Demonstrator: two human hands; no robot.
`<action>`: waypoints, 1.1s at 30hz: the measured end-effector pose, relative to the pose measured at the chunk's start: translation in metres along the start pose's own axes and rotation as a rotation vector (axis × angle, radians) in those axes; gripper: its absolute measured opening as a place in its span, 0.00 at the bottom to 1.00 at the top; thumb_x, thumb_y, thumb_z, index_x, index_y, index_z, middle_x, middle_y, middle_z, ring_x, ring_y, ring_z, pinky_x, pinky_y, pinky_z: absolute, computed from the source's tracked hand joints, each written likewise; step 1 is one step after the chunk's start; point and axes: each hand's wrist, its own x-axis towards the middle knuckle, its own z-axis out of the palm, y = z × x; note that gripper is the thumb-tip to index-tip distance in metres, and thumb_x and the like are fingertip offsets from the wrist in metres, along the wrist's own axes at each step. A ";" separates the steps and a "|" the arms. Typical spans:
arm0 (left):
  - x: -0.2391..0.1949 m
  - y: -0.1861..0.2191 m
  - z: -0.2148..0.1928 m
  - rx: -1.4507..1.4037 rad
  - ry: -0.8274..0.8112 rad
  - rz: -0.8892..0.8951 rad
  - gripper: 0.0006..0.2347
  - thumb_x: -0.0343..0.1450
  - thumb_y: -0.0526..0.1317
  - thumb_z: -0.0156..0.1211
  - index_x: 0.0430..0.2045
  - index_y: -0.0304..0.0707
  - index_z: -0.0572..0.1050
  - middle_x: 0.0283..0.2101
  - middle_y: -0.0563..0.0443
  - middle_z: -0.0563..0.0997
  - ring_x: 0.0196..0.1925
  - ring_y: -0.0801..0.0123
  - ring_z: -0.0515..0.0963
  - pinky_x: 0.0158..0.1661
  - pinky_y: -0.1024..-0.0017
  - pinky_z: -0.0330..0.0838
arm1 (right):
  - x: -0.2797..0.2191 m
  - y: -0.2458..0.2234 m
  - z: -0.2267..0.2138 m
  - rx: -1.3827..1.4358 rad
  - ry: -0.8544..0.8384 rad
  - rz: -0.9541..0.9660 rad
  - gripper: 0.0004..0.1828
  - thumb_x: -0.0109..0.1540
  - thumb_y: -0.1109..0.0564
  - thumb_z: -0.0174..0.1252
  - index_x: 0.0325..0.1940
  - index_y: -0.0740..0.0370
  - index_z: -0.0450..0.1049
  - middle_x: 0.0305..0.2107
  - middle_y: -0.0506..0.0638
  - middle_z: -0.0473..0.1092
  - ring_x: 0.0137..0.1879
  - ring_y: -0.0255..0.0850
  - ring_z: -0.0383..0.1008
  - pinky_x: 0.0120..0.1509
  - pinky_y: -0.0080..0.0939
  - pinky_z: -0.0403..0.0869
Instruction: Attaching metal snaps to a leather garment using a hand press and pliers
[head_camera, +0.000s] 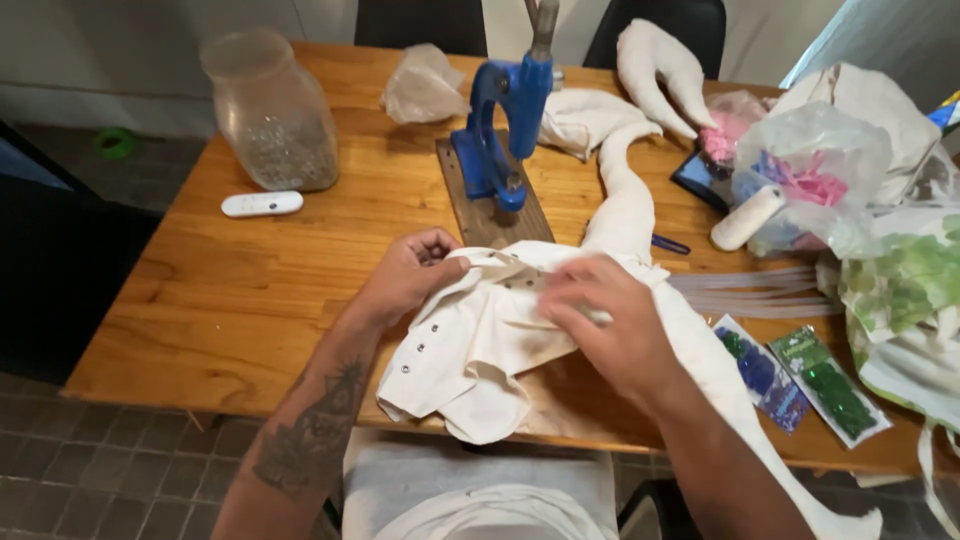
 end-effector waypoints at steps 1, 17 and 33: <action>0.008 -0.001 0.001 0.006 0.002 0.011 0.08 0.65 0.35 0.72 0.32 0.34 0.80 0.25 0.55 0.78 0.25 0.77 0.78 0.27 0.83 0.72 | 0.019 0.012 0.007 0.001 0.005 -0.011 0.05 0.61 0.57 0.67 0.37 0.59 0.83 0.42 0.55 0.77 0.49 0.52 0.79 0.57 0.51 0.75; 0.022 -0.025 0.025 0.078 -0.168 -0.161 0.09 0.65 0.35 0.71 0.35 0.31 0.80 0.25 0.54 0.79 0.27 0.78 0.76 0.28 0.84 0.70 | 0.050 0.118 0.043 0.531 -0.239 0.763 0.05 0.56 0.64 0.70 0.35 0.65 0.82 0.23 0.46 0.72 0.31 0.30 0.70 0.34 0.25 0.69; 0.016 -0.010 0.025 0.072 -0.116 -0.206 0.09 0.63 0.37 0.75 0.32 0.33 0.85 0.24 0.52 0.82 0.25 0.80 0.77 0.26 0.84 0.69 | 0.058 0.089 0.040 0.519 -0.268 0.636 0.11 0.53 0.66 0.72 0.39 0.66 0.83 0.24 0.48 0.75 0.29 0.27 0.71 0.32 0.23 0.72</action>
